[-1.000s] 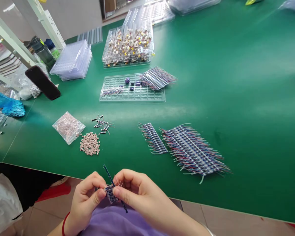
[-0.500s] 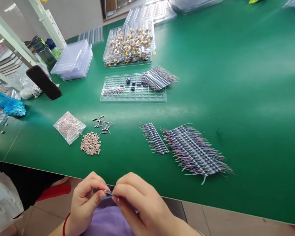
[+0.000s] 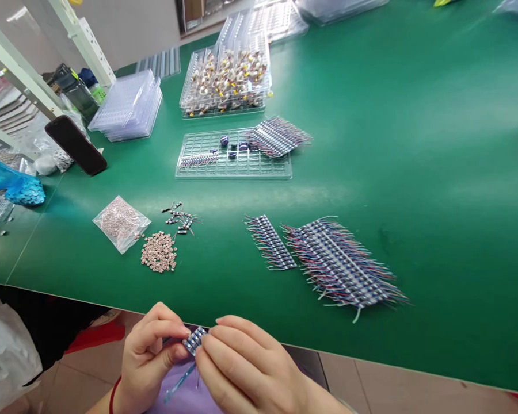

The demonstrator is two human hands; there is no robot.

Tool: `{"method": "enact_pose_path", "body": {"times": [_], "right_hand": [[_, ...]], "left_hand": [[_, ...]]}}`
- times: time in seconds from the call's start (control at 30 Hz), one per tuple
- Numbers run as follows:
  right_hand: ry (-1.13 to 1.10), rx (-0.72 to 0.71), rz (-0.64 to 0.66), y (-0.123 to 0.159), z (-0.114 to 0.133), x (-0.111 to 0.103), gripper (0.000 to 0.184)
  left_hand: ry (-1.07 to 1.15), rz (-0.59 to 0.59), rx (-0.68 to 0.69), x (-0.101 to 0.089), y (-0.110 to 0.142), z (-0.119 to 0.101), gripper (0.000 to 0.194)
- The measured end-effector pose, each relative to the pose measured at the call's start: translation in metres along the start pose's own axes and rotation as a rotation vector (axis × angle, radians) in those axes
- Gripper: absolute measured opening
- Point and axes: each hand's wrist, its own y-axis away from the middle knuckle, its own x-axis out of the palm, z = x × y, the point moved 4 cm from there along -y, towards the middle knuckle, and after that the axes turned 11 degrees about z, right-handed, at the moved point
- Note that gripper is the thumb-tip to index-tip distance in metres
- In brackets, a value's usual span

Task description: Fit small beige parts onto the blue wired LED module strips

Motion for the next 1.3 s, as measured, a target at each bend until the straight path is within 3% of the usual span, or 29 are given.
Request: {"method": "enact_pose_path", "body": {"times": [0.2, 0.37, 0.47, 0.7, 0.8, 0.9, 0.97, 1.07, 1.17, 1.3], "right_hand": [[-0.461, 0.358, 0.019, -0.005, -0.016, 0.004, 0.017], [-0.926, 0.748, 0.201, -0.001, -0.029, 0.019, 0.008], [-1.195, 0.924, 0.267, 0.001, -0.031, 0.026, 0.012], [-1.323, 1.049, 0.266, 0.004, -0.037, 0.032, 0.021], [-1.296, 1.053, 0.273, 0.005, -0.042, 0.030, 0.025], [-1.204, 1.061, 0.243, 0.003, -0.054, 0.024, 0.031], [-1.116, 1.069, 0.185, -0.001, -0.067, 0.019, 0.035], [-1.001, 1.089, 0.133, -0.008, -0.088, 0.014, 0.042], [-0.949, 1.097, 0.144, -0.018, -0.104, 0.016, 0.049], [-0.959, 1.069, 0.253, -0.036, -0.112, 0.028, 0.052]], "left_hand": [[0.012, -0.006, -0.014, 0.000, -0.002, 0.000, 0.010], [0.148, -0.005, -0.194, 0.000, -0.004, 0.008, 0.015], [0.256, -0.020, -0.306, 0.001, -0.005, 0.013, 0.022], [0.652, 0.006, -0.589, 0.011, -0.007, 0.027, 0.031], [0.684, 0.080, -0.647, 0.008, -0.017, 0.024, 0.032], [0.407, 0.205, -0.546, -0.009, -0.046, 0.016, 0.022], [0.042, 0.235, -0.397, -0.026, -0.076, 0.012, 0.011], [-0.535, 0.227, -0.177, -0.046, -0.126, 0.013, 0.011], [-0.661, 0.254, -0.151, -0.056, -0.162, 0.029, 0.012], [-0.759, 0.311, -0.121, -0.068, -0.176, 0.036, 0.018]]}}
